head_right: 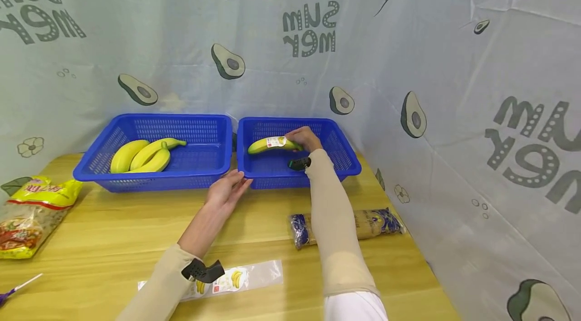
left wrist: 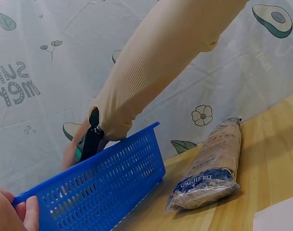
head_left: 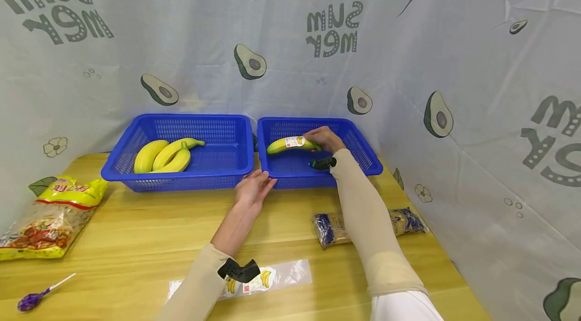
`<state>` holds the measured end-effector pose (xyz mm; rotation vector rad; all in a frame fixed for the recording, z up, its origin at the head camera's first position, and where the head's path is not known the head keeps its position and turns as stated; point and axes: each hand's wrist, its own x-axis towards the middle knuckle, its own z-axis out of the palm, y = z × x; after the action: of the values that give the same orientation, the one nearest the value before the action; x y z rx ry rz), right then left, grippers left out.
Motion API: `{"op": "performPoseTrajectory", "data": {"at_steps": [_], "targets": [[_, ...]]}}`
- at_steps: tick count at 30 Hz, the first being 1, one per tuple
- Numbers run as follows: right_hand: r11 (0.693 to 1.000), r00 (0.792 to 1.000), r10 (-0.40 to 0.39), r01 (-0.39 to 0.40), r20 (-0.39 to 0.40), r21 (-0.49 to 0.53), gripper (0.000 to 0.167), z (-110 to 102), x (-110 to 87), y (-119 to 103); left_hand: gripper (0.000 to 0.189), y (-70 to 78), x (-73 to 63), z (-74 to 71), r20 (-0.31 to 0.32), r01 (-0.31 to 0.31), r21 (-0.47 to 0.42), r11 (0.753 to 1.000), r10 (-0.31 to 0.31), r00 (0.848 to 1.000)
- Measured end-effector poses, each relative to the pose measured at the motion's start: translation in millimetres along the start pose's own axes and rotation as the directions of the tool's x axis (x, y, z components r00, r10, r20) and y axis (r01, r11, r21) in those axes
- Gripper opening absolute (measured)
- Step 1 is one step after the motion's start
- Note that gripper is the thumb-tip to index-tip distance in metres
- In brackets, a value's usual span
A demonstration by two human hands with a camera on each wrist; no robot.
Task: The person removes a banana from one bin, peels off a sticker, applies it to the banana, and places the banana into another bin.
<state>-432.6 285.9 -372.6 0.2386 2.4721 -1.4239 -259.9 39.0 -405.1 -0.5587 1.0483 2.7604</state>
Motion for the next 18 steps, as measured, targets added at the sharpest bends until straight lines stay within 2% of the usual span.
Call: {"op": "performPoseTrajectory", "data": {"at_steps": [4, 8, 12, 18], "targets": [[1.0, 1.0, -0.006, 0.007, 0.013, -0.029, 0.042, 2, 0.2, 0, 0.016, 0.7, 0.0, -0.6, 0.005, 0.002, -0.003, 1.0, -0.002, 1.0], [0.994, 0.998, -0.036, 0.041, 0.046, -0.103, 0.049, 3, 0.6, -1, 0.015, 2.4, 0.4, -0.1, 0.001, -0.002, -0.01, 1.0, 0.002, 1.0], [0.984, 0.997, -0.073, 0.075, 0.015, -0.16, 0.055, 6, 3.7, 0, 0.014, 2.9, 0.9, -0.2, 0.003, -0.006, -0.01, 1.0, 0.006, 1.0], [0.978, 0.996, -0.073, 0.063, -0.044, -0.2, 0.054, 10, 12.3, 5, 0.014, 2.5, 0.6, -2.0, -0.005, 0.003, -0.006, 1.0, -0.003, 1.0]]}}
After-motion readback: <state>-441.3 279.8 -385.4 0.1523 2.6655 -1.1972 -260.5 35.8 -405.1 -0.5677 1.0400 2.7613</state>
